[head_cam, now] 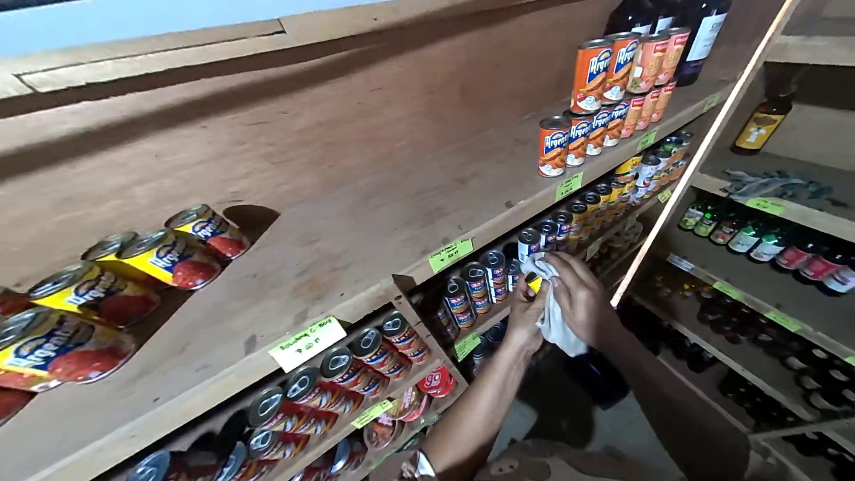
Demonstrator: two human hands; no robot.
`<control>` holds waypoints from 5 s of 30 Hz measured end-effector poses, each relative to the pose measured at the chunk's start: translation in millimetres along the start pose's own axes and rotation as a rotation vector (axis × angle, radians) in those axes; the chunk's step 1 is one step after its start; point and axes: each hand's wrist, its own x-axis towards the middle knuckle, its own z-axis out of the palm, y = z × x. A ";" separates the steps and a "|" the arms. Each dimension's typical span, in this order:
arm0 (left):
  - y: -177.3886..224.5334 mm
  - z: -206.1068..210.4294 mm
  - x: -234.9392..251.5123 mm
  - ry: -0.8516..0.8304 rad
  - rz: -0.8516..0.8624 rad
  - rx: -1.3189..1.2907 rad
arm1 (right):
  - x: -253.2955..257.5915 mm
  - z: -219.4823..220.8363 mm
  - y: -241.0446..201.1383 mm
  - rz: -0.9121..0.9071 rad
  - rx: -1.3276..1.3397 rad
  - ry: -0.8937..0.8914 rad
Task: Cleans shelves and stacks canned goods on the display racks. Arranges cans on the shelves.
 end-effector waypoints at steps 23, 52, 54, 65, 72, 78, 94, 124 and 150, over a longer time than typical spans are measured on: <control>7.5 19.4 5.1 0.070 -0.089 -0.479 | -39.9 14.0 20.1 0.028 -0.044 0.346; 163.3 49.6 155.8 -0.200 0.442 0.798 | -75.6 12.6 87.5 0.355 0.447 -0.062; 154.7 48.0 168.2 -0.209 0.396 0.824 | -78.8 14.6 93.3 0.358 0.469 -0.039; 132.0 42.9 167.5 -0.058 0.388 1.086 | -85.9 35.3 110.3 0.431 0.464 -0.125; 123.9 42.9 154.7 -0.049 0.524 1.017 | -82.8 47.2 105.1 0.413 0.470 -0.173; 201.6 -4.3 85.9 0.086 0.862 1.538 | -73.9 63.7 81.8 0.302 0.454 -0.428; 369.3 -312.9 -127.9 1.396 0.240 1.518 | -49.1 69.0 20.9 0.103 0.531 -0.696; 76.2 -80.7 -45.0 0.083 0.862 1.114 | 24.9 16.0 -53.6 -0.273 0.259 0.057; 0.3 -37.6 14.8 -0.239 0.212 0.592 | -12.2 -78.5 26.8 0.167 -0.079 -0.295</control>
